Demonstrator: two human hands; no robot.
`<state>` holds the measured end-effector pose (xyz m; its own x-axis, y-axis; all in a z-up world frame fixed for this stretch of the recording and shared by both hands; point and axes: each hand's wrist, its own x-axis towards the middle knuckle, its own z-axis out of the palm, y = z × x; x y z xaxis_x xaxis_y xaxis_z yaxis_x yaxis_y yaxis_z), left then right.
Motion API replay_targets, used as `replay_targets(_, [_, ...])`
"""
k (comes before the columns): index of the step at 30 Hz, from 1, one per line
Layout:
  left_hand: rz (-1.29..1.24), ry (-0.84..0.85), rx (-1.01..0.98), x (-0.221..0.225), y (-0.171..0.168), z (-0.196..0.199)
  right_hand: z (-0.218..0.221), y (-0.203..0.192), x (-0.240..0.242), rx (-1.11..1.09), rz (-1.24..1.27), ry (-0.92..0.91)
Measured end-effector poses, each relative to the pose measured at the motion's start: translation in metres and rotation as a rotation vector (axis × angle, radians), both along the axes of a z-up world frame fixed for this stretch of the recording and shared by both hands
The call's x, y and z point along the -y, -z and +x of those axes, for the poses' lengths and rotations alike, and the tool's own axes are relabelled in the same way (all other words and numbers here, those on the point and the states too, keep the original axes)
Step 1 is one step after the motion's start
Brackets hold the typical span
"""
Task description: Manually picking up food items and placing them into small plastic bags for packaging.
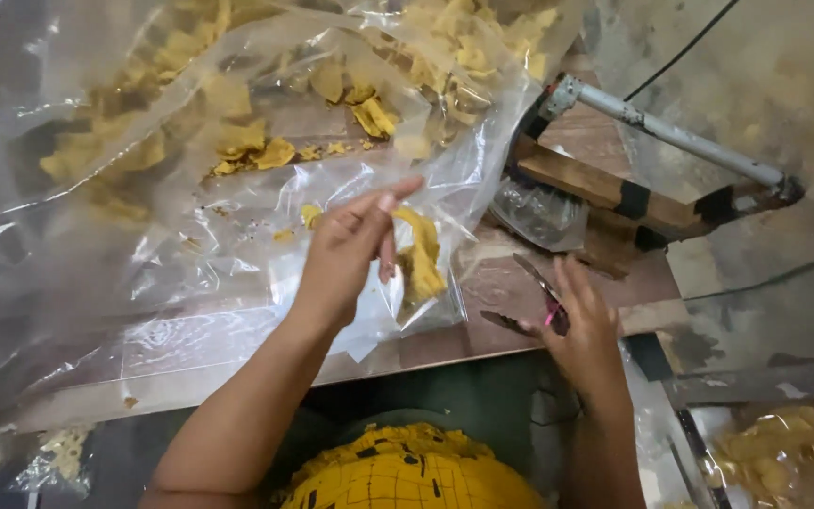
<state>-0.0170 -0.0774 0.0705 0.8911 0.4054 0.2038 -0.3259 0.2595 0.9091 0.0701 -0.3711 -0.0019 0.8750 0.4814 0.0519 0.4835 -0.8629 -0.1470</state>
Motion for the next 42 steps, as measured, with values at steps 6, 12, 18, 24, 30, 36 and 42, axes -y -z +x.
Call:
replay_targets(6, [0.118,0.047,-0.060,0.041,0.010,-0.007,-0.037,-0.022,-0.042,0.562,0.854,-0.570])
replay_targets(12, [0.108,0.057,-0.044,0.035,0.031,-0.011,-0.034,-0.021,-0.073,0.542,0.665,-0.428])
replay_targets(18, [0.694,-0.138,-0.014,0.005,0.058,-0.033,-0.016,-0.016,-0.054,0.251,1.000,-0.235])
replay_targets(24, [0.543,0.479,-0.176,0.005,0.056,-0.045,-0.009,-0.012,-0.052,-0.212,1.369,-0.163])
replay_targets(30, [0.707,0.465,-0.300,0.018,0.071,-0.044,-0.009,-0.020,-0.061,-0.628,1.547,-0.170])
replay_targets(36, [0.734,0.154,-0.279,0.021,0.104,-0.036,0.001,-0.023,-0.050,-0.228,0.771,-0.377])
replay_targets(42, [0.710,0.193,-0.337,0.032,0.090,-0.035,-0.001,-0.018,-0.062,0.155,0.614,-0.366])
